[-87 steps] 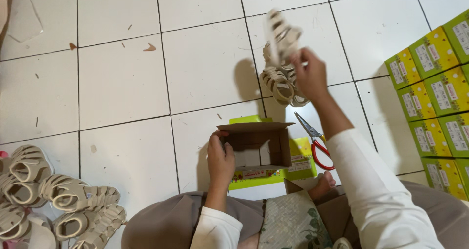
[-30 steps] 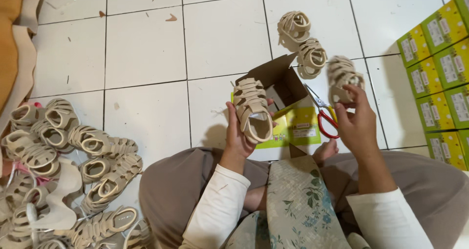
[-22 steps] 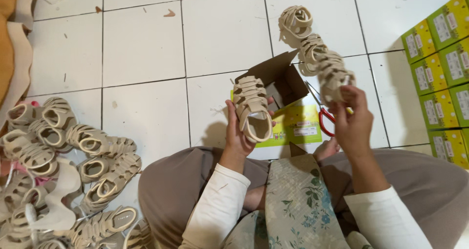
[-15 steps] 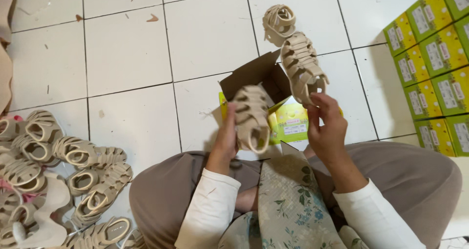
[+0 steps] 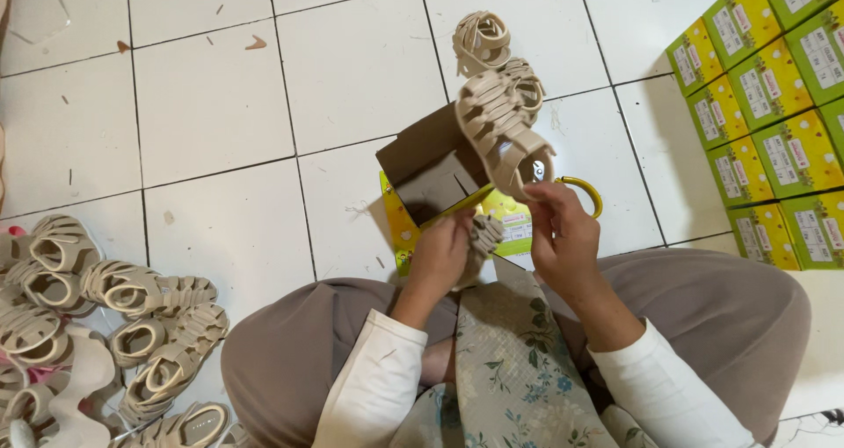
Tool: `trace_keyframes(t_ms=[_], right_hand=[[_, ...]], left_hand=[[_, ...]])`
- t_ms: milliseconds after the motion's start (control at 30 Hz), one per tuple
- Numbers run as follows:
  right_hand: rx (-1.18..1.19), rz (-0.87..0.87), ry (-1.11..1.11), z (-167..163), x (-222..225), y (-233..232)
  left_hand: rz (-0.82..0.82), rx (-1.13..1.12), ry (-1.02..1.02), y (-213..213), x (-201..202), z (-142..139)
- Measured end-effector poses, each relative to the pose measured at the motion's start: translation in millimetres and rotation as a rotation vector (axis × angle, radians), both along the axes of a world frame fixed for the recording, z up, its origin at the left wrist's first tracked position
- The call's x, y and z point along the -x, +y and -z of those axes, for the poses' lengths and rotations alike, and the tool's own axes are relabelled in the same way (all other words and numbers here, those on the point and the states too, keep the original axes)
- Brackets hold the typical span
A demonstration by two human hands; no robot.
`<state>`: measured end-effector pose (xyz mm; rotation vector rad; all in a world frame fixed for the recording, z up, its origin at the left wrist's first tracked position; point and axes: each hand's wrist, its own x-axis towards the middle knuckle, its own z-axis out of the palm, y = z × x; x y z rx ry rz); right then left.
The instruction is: The person sits on the floor and repeatedly picks up pairs of beige sandals, trims excess plastic with scissors, places them into green and yellow shoe boxes, and closes the boxes. The person stacks the finished boxes to the right.
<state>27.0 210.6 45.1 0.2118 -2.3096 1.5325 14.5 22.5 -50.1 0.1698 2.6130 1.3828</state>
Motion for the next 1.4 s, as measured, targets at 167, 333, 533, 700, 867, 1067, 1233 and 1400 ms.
trace_keyframes(t_ms=[167,333,533,700,867,1067,1233,1400], right_hand=[[0.23,-0.355,-0.104,-2.7,-7.3,-0.6],[-0.178,0.05,-0.327,40.5,64.3,55.9],[-0.959,0.092,-0.812,160.1,100.5,91.0],[-0.928,0.071,-0.773,167.7,99.4,76.7],[-0.839,0.177,-0.878,120.7,91.9,68.9],[-0.049,0.061,-0.714,33.7,42.4,46.1],[0.324,-0.604,-0.57,-30.2,-8.0,-3.1],[0.442,-0.939,-0.623,-36.1,-25.4,-23.1]], left_hand=[[-0.17,-1.52,-0.24,-11.7,9.6,-36.4],[-0.157,-1.526,-0.278,-38.8,18.5,-43.3],[-0.24,-1.471,-0.304,-52.8,19.5,-43.2],[-0.213,-1.571,-0.34,-66.1,18.0,-50.0],[-0.104,-1.827,-0.397,-84.6,16.3,-51.5],[-0.066,-1.845,-0.329,-89.2,18.6,-49.3],[-0.162,-1.802,-0.336,-84.1,19.7,-44.8],[-0.212,-1.608,-0.268,-84.0,20.7,-35.9]])
